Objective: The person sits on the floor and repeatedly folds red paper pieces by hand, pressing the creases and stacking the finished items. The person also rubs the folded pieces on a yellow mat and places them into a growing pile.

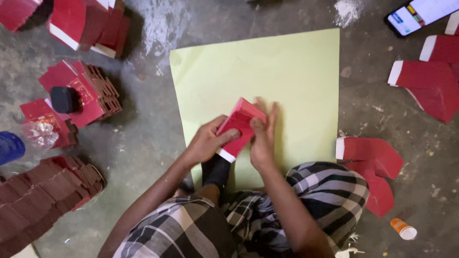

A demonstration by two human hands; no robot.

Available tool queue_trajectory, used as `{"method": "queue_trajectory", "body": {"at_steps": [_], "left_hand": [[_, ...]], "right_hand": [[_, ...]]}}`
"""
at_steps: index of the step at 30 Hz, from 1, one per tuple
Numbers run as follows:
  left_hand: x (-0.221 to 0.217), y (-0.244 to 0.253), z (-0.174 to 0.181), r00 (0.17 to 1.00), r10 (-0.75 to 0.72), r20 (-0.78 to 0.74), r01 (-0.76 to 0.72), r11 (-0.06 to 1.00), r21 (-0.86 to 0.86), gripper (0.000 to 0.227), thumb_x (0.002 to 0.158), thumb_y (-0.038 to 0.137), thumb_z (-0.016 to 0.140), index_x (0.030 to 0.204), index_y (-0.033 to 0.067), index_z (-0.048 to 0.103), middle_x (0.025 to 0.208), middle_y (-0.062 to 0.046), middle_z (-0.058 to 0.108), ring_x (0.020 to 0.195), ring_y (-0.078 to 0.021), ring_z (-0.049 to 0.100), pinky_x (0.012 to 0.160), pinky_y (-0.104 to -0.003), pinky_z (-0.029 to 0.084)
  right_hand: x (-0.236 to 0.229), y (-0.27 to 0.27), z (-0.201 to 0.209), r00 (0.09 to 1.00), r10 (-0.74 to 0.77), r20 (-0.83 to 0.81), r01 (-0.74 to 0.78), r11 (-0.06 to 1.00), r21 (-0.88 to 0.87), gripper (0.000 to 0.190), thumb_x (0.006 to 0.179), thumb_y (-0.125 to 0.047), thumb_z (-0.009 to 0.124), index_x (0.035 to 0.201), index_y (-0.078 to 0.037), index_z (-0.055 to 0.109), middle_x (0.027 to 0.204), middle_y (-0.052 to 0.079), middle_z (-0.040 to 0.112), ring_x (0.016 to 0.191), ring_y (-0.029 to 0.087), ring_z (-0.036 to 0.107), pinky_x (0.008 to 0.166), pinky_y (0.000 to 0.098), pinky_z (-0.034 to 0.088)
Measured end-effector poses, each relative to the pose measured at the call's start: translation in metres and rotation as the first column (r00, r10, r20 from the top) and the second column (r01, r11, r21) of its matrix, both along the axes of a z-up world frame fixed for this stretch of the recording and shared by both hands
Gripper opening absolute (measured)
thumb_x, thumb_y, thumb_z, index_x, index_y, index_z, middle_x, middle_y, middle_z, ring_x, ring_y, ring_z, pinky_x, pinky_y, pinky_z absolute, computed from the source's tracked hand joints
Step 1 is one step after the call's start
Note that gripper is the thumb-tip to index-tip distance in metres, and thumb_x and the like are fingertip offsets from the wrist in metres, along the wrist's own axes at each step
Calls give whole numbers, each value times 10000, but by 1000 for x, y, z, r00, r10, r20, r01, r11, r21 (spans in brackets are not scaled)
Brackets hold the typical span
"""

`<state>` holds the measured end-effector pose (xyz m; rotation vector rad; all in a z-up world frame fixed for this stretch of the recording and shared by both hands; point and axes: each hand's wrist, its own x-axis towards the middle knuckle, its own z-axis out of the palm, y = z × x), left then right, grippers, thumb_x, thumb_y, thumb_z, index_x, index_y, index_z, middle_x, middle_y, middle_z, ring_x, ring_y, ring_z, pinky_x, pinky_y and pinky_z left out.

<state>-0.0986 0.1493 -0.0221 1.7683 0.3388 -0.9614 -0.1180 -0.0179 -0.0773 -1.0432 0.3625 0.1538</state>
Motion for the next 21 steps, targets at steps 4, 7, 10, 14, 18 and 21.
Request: {"method": "queue_trajectory", "body": {"at_steps": [4,7,10,14,18,21], "left_hand": [[-13,-9,18,916,199,-348,-349,824,-446,481,967,348,639,1372,104,552,1145,12,738,995,-61,718,892,-273,597],[-20,-8,14,947,89,-309,-163,961,-223,483,1053,368,602,1420,54,612,972,-70,599,847,-166,511,730,-342,427],[-15,0,11,960,128,-251,-212,915,-343,490,1043,350,618,1393,6,613,1052,-71,667,898,-143,600,776,-323,503],[-15,8,10,965,61,-255,-110,977,-183,456,995,350,621,1342,56,590,1053,-78,745,848,-121,693,761,-306,591],[-2,12,10,973,152,-174,-212,887,-411,479,998,309,701,1348,-11,642,1156,-86,743,985,-107,700,880,-300,587],[-2,11,15,994,61,-93,-79,973,-215,520,971,311,714,1419,66,616,1166,-102,764,969,-146,705,858,-331,590]], "right_hand": [[-12,-23,34,948,297,113,-209,850,-484,829,1000,-397,659,1657,-115,238,1561,157,544,1467,326,509,1218,507,334],[-17,-29,47,927,340,161,-40,515,-856,684,1024,-296,667,1600,-132,335,1535,146,558,1443,346,499,1066,417,484],[-7,-27,52,991,94,-91,-113,963,-243,654,1064,-237,642,1659,-129,394,1209,154,660,1107,260,596,869,338,578],[-15,-33,49,961,243,130,-17,525,-851,496,1110,-179,608,1568,-220,422,1490,116,658,1023,97,800,674,193,577],[-10,-40,36,971,179,-156,-234,834,-500,628,1136,-196,556,1711,-191,304,1252,287,648,898,154,594,670,201,503],[-8,-41,45,938,345,21,-96,320,-943,596,1158,-188,515,1691,-169,250,1541,127,608,1004,217,707,733,221,583]]}}
